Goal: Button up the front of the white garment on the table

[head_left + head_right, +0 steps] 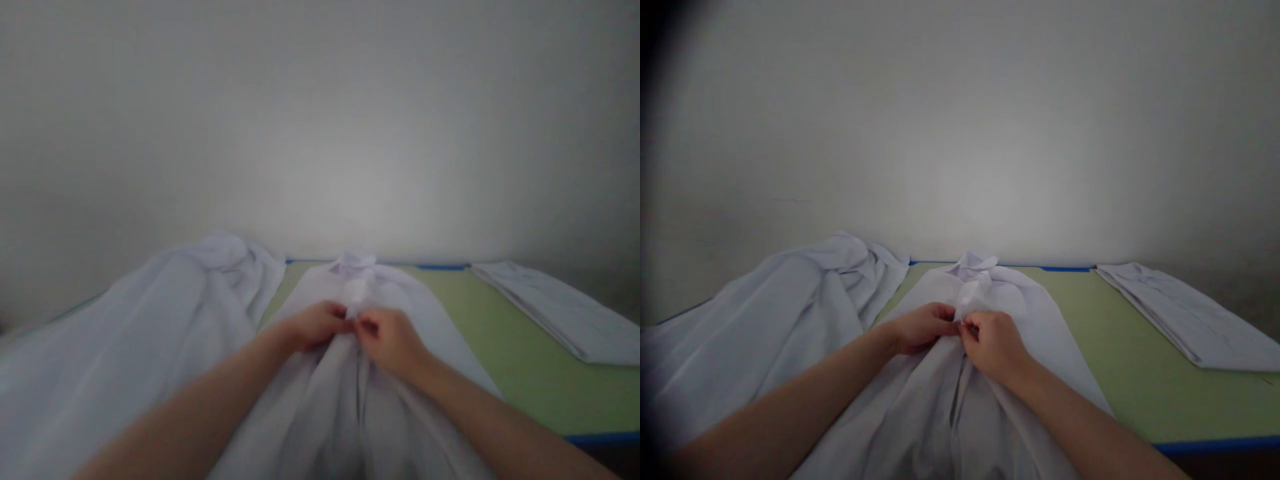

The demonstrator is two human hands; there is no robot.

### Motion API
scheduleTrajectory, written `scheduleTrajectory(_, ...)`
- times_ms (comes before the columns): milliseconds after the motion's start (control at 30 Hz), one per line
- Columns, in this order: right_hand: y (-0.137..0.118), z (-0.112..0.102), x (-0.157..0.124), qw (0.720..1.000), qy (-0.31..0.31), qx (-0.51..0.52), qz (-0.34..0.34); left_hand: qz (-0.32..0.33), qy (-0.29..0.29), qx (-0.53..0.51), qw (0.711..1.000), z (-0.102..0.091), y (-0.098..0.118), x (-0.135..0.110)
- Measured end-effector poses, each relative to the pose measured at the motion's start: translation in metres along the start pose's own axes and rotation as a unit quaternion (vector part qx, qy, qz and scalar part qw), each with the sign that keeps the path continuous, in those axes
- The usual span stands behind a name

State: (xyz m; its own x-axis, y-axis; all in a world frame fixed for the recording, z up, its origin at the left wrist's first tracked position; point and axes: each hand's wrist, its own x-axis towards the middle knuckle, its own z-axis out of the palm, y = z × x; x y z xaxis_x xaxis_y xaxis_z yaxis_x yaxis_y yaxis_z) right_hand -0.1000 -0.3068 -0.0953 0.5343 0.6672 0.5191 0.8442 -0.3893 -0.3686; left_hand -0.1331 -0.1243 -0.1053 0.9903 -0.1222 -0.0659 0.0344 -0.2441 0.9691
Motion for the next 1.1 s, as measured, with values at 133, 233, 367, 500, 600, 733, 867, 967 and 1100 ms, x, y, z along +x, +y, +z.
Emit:
scheduleTrajectory(133, 0.008, -0.002, 0.003, 1.0, -0.014, -0.012, -0.01, 0.001, 0.027, 0.051, 0.998, 0.001, -0.001, 0.005)
scheduleTrajectory(233, 0.019, -0.001, 0.015, 0.999, -0.013, -0.027, -0.01, -0.003, 0.03, 0.03, 0.999, 0.002, -0.001, 0.016)
scheduleTrajectory(367, 0.038, 0.004, 0.035, 0.999, 0.015, -0.036, 0.014, -0.016, 0.034, -0.046, 0.998, -0.001, -0.003, 0.032)
scheduleTrajectory(500, 0.049, 0.013, 0.038, 0.999, 0.019, -0.002, 0.04, -0.01, 0.05, -0.045, 0.998, -0.004, -0.01, 0.038)
scheduleTrajectory(600, 0.049, 0.016, 0.031, 0.999, 0.006, 0.03, 0.038, 0.015, 0.071, 0.051, 0.996, -0.003, -0.013, 0.035)
scheduleTrajectory(733, 0.047, 0.013, 0.026, 0.997, -0.004, 0.06, 0.042, 0.071, 0.101, 0.149, 0.981, 0.001, -0.009, 0.031)
scheduleTrajectory(867, 0.047, 0.012, 0.027, 0.994, -0.016, 0.097, 0.038, 0.08, 0.122, 0.197, 0.969, 0.004, -0.006, 0.029)
scheduleTrajectory(967, 0.048, 0.01, 0.026, 0.991, -0.034, 0.126, 0.029, 0.079, 0.12, 0.198, 0.97, 0.004, -0.006, 0.029)
scheduleTrajectory(1100, 0.053, -0.001, 0.026, 0.977, -0.101, 0.189, -0.018, 0.07, 0.102, 0.152, 0.981, 0.003, -0.01, 0.029)
